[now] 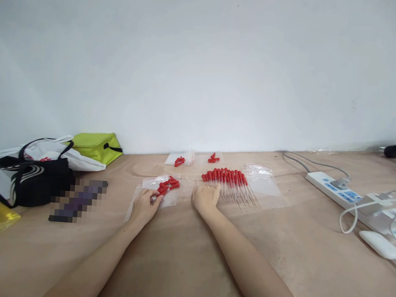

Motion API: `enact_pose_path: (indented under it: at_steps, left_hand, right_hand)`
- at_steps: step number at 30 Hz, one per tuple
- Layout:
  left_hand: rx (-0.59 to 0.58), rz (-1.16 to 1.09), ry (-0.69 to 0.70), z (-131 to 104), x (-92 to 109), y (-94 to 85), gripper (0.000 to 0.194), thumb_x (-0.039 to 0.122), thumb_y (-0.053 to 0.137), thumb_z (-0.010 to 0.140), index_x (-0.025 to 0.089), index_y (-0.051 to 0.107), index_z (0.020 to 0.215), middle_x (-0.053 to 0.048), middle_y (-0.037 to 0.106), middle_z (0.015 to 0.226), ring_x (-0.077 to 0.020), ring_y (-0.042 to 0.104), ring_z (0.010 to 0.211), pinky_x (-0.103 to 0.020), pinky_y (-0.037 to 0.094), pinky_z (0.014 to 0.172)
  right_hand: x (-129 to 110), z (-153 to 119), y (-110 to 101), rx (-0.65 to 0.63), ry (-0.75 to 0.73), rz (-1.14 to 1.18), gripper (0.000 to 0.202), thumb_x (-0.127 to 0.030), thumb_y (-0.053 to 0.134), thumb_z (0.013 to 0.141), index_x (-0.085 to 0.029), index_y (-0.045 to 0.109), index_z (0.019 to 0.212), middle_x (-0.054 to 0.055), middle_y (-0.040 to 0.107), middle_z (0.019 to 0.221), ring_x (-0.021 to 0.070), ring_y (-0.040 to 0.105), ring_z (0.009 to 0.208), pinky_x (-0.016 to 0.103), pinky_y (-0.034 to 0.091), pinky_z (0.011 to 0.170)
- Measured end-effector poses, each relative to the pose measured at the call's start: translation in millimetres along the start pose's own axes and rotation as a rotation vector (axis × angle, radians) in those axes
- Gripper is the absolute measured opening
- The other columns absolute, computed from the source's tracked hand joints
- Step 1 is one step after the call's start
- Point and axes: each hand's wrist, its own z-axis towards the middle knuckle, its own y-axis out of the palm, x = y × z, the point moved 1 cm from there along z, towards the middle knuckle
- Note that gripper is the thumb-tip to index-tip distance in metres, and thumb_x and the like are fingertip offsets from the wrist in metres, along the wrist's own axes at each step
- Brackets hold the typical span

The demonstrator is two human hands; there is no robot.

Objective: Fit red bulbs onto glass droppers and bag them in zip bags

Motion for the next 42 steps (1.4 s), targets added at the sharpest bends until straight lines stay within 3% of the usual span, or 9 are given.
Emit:
enact_pose_path:
  at_steps: [5, 9, 12, 17, 20, 26, 30, 38, 42]
  left_hand:
    - [0.025, -0.041, 0.051, -8, 8, -7.1, 0.011, 0.025, 0.047, 0.076, 0.018, 0.055, 0.073, -0.003, 0.055, 0.074, -0.0160, 0.056, 0.063, -0.027, 0.046, 0.060]
    - [-0.009, -0.158, 0.173, -25, 28, -13.6, 0.012, 0.025, 0.045, 0.080, 0.019, 0.054, 0.077, -0.002, 0.056, 0.074, -0.0151, 0.055, 0.065, -0.026, 0.046, 0.059]
    - [-0.154, -0.231, 0.233, -39, 45, -12.7, 0.011, 0.024, 0.045, 0.080, 0.018, 0.054, 0.078, -0.002, 0.057, 0.074, -0.0152, 0.056, 0.068, -0.026, 0.046, 0.063]
    - [-0.383, -0.261, 0.278, -49, 59, -7.4, 0.020, 0.021, 0.051, 0.077, 0.019, 0.058, 0.095, -0.004, 0.059, 0.083, -0.0183, 0.056, 0.078, -0.030, 0.046, 0.070]
    - [-0.423, -0.279, 0.262, -47, 62, -4.8, 0.028, 0.023, 0.054, 0.076, 0.019, 0.059, 0.104, -0.006, 0.058, 0.091, -0.0191, 0.056, 0.082, -0.032, 0.046, 0.074]
    - [-0.388, -0.349, 0.229, -45, 72, -5.6, 0.012, 0.019, 0.052, 0.077, 0.019, 0.064, 0.077, -0.003, 0.059, 0.078, -0.0170, 0.056, 0.073, -0.029, 0.045, 0.068]
    - [-0.418, -0.471, 0.165, -48, 74, -8.3, 0.013, 0.021, 0.047, 0.080, 0.018, 0.060, 0.080, -0.002, 0.063, 0.077, -0.0150, 0.057, 0.066, -0.025, 0.044, 0.059]
    - [-0.526, -0.667, 0.063, -52, 69, -3.5, 0.014, 0.026, 0.045, 0.083, 0.016, 0.054, 0.084, -0.002, 0.064, 0.068, -0.0141, 0.060, 0.063, -0.024, 0.046, 0.059]
    - [-0.566, -0.695, 0.084, -51, 72, -6.5, 0.015, 0.026, 0.046, 0.082, 0.015, 0.057, 0.083, -0.002, 0.063, 0.065, -0.0128, 0.058, 0.059, -0.023, 0.046, 0.057]
  right_hand:
    - [11, -14, -3, 0.052, -0.053, -0.010, 0.028, -0.023, 0.036, 0.082, -0.010, 0.061, 0.081, 0.016, 0.063, 0.078, 0.0241, 0.056, 0.075, 0.039, 0.026, 0.077]
    - [41, -34, 1, 0.188, -0.211, 0.173, 0.026, -0.024, 0.031, 0.084, -0.013, 0.054, 0.080, 0.011, 0.061, 0.077, 0.0217, 0.055, 0.073, 0.037, 0.032, 0.072]
    - [70, -54, 4, 0.224, -0.335, 0.418, 0.024, -0.025, 0.029, 0.086, -0.016, 0.050, 0.080, 0.008, 0.060, 0.076, 0.0179, 0.054, 0.068, 0.032, 0.038, 0.066]
    - [102, -76, -2, 0.236, -0.417, 0.577, 0.028, -0.019, 0.032, 0.084, -0.019, 0.049, 0.106, 0.008, 0.060, 0.093, 0.0184, 0.055, 0.082, 0.031, 0.043, 0.071]
    - [100, -78, -8, 0.227, -0.435, 0.573, 0.028, -0.015, 0.033, 0.082, -0.019, 0.053, 0.101, 0.008, 0.060, 0.090, 0.0179, 0.056, 0.081, 0.032, 0.044, 0.072]
    - [80, -80, -13, 0.137, -0.439, 0.599, 0.019, -0.023, 0.036, 0.085, -0.019, 0.055, 0.083, 0.004, 0.059, 0.073, 0.0157, 0.054, 0.068, 0.029, 0.041, 0.066]
    - [73, -86, -15, 0.083, -0.474, 0.659, 0.018, -0.023, 0.036, 0.086, -0.019, 0.054, 0.083, 0.003, 0.058, 0.074, 0.0150, 0.054, 0.070, 0.028, 0.040, 0.066]
    - [64, -88, -13, 0.049, -0.575, 0.571, 0.018, -0.020, 0.036, 0.087, -0.020, 0.054, 0.084, 0.001, 0.060, 0.077, 0.0126, 0.054, 0.071, 0.030, 0.035, 0.071]
    - [64, -88, -13, 0.022, -0.604, 0.551, 0.019, -0.020, 0.036, 0.087, -0.020, 0.055, 0.084, 0.001, 0.061, 0.077, 0.0117, 0.053, 0.070, 0.031, 0.032, 0.074]
